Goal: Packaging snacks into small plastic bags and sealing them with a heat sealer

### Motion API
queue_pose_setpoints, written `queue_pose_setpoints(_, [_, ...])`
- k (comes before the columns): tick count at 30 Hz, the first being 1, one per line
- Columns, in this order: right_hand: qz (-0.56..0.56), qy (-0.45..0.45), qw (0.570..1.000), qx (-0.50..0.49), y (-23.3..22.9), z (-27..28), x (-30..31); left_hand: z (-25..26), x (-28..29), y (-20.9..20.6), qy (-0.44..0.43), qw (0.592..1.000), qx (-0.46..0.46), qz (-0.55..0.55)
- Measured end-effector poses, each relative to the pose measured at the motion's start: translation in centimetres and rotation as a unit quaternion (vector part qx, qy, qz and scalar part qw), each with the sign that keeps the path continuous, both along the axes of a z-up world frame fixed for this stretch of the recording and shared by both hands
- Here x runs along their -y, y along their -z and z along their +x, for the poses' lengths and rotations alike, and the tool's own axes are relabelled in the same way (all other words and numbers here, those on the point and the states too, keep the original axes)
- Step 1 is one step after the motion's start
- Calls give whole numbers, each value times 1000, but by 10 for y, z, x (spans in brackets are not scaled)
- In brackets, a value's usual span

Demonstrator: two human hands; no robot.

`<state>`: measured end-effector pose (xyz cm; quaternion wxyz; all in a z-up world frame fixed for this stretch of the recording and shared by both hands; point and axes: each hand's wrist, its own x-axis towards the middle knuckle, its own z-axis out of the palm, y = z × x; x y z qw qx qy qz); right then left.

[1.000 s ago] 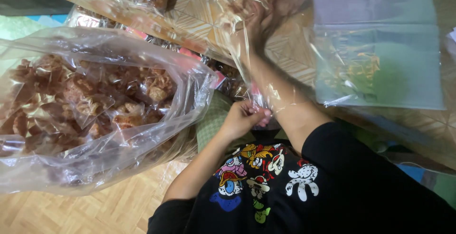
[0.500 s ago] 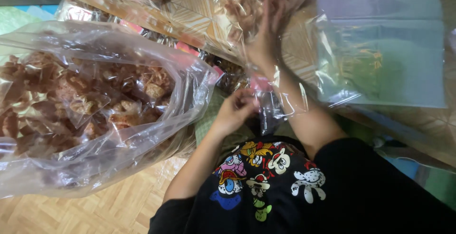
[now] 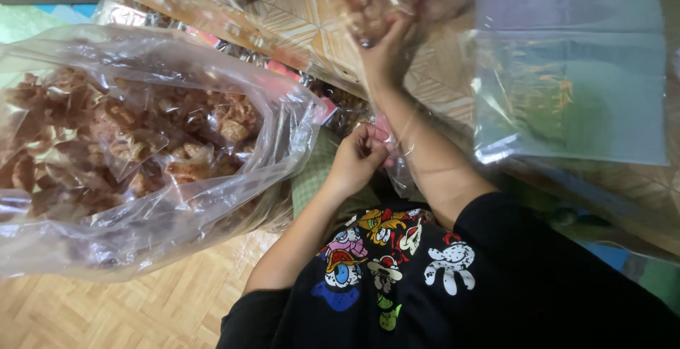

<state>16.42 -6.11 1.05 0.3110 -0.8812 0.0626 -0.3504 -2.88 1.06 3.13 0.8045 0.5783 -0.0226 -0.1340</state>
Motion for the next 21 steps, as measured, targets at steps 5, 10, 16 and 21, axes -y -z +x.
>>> queue_pose_setpoints(5, [58,27,998,9,6,20,14,6,-14,-6,-27,999,26,25])
queue_pose_setpoints(10, [25,-20,998,-55,-5,28,22,17,-11,-18,-48,998,24,43])
queue_pose_setpoints(16, [17,-262,963,-54,-9,-6,65,32,-6,-11,-91,995,30,-10])
queue_pose_setpoints(21, [-116,-397,899,-147,-54,-96,110,35,-5,-1,-96,994,24,-46])
